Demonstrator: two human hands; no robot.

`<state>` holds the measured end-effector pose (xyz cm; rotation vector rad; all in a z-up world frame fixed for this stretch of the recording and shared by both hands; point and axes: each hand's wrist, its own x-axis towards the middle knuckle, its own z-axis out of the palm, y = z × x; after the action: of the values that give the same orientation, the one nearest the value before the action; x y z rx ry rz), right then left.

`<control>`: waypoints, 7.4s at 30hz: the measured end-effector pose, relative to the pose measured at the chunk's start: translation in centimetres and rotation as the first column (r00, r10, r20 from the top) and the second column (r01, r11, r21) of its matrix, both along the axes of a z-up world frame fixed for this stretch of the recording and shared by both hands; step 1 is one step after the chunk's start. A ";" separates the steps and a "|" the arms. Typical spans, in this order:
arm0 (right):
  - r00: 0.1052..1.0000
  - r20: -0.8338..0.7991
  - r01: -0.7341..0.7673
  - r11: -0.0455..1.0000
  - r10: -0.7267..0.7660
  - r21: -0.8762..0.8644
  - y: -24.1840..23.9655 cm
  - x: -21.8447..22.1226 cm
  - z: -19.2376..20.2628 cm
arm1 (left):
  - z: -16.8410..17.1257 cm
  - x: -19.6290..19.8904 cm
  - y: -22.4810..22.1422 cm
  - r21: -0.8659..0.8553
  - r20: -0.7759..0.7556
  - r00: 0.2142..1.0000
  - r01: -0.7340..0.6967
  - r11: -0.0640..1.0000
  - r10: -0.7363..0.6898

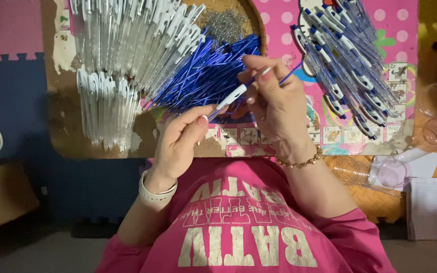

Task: The person assembles ballpoint pens by inserting ink refills into pen barrels by hand and placing them into groups on a table.

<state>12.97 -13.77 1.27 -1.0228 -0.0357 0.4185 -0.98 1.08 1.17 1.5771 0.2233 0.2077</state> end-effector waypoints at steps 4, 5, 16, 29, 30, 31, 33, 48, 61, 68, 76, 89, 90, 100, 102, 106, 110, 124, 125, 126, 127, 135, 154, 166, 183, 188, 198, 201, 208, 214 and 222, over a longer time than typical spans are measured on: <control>0.997 0.063 -0.043 0.999 0.043 -0.005 0.2 -0.6 -0.4 | -0.8 -0.1 -0.1 -0.103 -0.003 1.000 -0.013 0.995 0.013; 0.997 0.063 -0.047 0.999 0.048 -0.009 0.2 -0.7 -0.4 | -1.0 -0.2 -0.1 -0.130 -0.002 1.000 -0.027 0.991 0.027; 0.980 0.097 -0.181 0.982 0.176 0.049 -0.3 -0.2 -2.5 | 1.2 0.5 -0.8 -0.462 -0.038 0.999 -0.011 0.887 -0.007; 0.981 -0.191 -0.020 0.992 0.045 0.128 -1.7 1.7 3.0 | 3.0 -0.5 1.4 0.352 -0.118 0.992 0.005 0.936 0.039; 0.981 -0.190 -0.019 0.992 0.044 0.128 -1.5 1.2 3.2 | 3.2 -0.1 1.5 0.351 -0.118 0.992 0.006 0.936 0.038; 0.972 -0.179 -0.135 0.984 0.154 0.113 -1.3 0.7 3.3 | 3.5 0.3 1.7 0.477 -0.070 0.995 -0.028 0.879 0.070; 0.950 -0.170 -0.247 0.964 0.261 0.099 -1.1 0.3 2.3 | 4.1 0.7 2.2 0.593 -0.019 0.996 -0.063 0.802 0.092; 0.920 -0.240 -0.287 0.950 0.309 0.122 -1.6 0.2 0.1 | 9.9 1.8 2.6 0.958 0.284 0.918 -0.281 0.052 -0.276; 0.974 -0.221 -0.045 0.999 0.043 -0.004 -2.1 1.0 0.5 | 6.6 -0.3 5.7 0.905 0.299 0.943 -0.232 0.356 -0.146; 0.991 -0.131 0.017 1.000 -0.015 0.009 -2.3 1.7 -0.9 | 6.3 -0.8 6.9 0.859 0.317 0.944 -0.246 0.448 -0.089; 0.988 -0.155 -0.001 1.000 0.006 0.026 -2.3 1.3 -0.8 | 5.0 -5.4 7.7 0.757 0.304 0.905 -0.419 0.501 0.297; 0.971 -0.235 0.022 0.995 -0.045 -0.097 -2.0 0.9 0.6 | -3.5 -8.5 6.8 0.763 0.437 0.821 -0.554 0.333 0.366; 0.971 -0.236 0.020 0.995 -0.043 -0.097 -2.1 0.9 0.6 | -3.6 -8.5 6.3 0.763 0.436 0.821 -0.555 0.332 0.368; 1.000 0.006 -0.002 0.995 0.003 -0.101 -2.9 1.8 -3.5 | -7.1 -7.7 6.1 0.858 0.440 0.768 -0.512 0.033 0.465; 1.000 0.023 0.008 0.995 -0.006 -0.100 -2.8 1.8 -3.8 | -5.3 -6.6 5.6 0.852 0.455 0.768 -0.522 0.031 0.451; 0.999 0.044 -0.002 0.996 0.006 -0.093 -2.7 1.4 -3.5 | -0.8 -2.4 3.4 0.803 0.469 0.842 -0.533 0.267 0.269; 0.992 0.119 -0.028 0.995 0.040 -0.098 -2.8 1.2 -3.8 | 0.1 3.0 1.2 0.787 0.461 0.885 -0.442 0.430 0.065; 0.981 0.183 0.126 0.919 -0.060 -0.375 -5.1 3.1 -1.1 | 1.2 12.5 5.5 0.893 0.418 0.908 -0.406 0.196 -0.026; 0.983 0.180 0.096 0.909 -0.023 -0.406 -5.1 3.0 -0.6 | 0.6 13.3 5.9 0.901 0.408 0.912 -0.396 0.177 -0.037; 0.983 0.180 0.095 0.907 -0.021 -0.410 -5.1 3.0 -0.3 | 0.6 13.2 6.1 0.900 0.408 0.912 -0.396 0.181 -0.034; 0.984 0.179 0.086 0.909 -0.012 -0.409 -5.1 2.9 -0.1 | 0.5 13.1 6.4 0.916 0.374 0.928 -0.368 0.159 -0.006; 0.917 0.332 -0.038 0.878 0.221 -0.478 -2.6 2.1 2.7 | 3.8 3.6 6.0 0.849 0.424 0.904 -0.419 0.322 0.061; 0.109 0.601 0.540 0.460 0.792 -0.704 1.3 3.2 0.9 | -1.9 -3.2 0.9 0.733 0.392 0.873 -0.487 0.475 0.289; 0.287 0.709 0.660 0.404 0.644 -0.634 -7.8 6.5 4.8 | -1.6 -3.5 0.3 0.720 0.347 0.896 -0.443 0.534 0.276; 0.606 0.545 0.688 -0.037 0.579 -0.725 -15.8 5.3 -4.4 | -0.7 -2.1 -2.1 0.710 0.355 0.912 -0.406 0.575 0.205; 0.550 0.662 0.667 0.209 0.510 -0.715 -14.9 3.8 -1.3 | -0.2 0.0 -3.5 0.657 0.413 0.904 -0.381 0.650 0.113; 0.891 0.227 -0.191 0.779 0.393 -0.598 -9.7 -2.5 4.8 | 3.2 2.7 -5.6 0.829 0.430 0.890 -0.321 0.458 -0.154; 0.901 0.147 -0.291 0.820 0.409 -0.493 -9.2 -2.1 4.2 | 3.0 2.4 -4.9 0.867 0.374 0.915 -0.288 0.407 -0.150; 0.977 -0.052 -0.208 0.977 0.206 -0.052 -7.2 -1.8 2.0 | 0.8 0.7 -4.5 0.590 0.210 0.972 -0.041 0.806 -0.104; 0.992 0.058 -0.106 0.992 0.110 -0.061 -6.4 -2.3 0.6 | -0.5 0.1 -4.3 0.184 0.015 0.999 0.027 0.983 -0.030; 0.954 0.283 -0.100 0.995 0.094 0.007 -5.5 -3.7 0.0 | 0.0 0.1 -4.1 -0.139 -0.080 0.997 -0.028 0.990 0.017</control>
<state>9.28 -19.25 1.27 -1.0559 -0.3478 0.3572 -0.89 -2.99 1.19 1.4454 0.3105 0.1446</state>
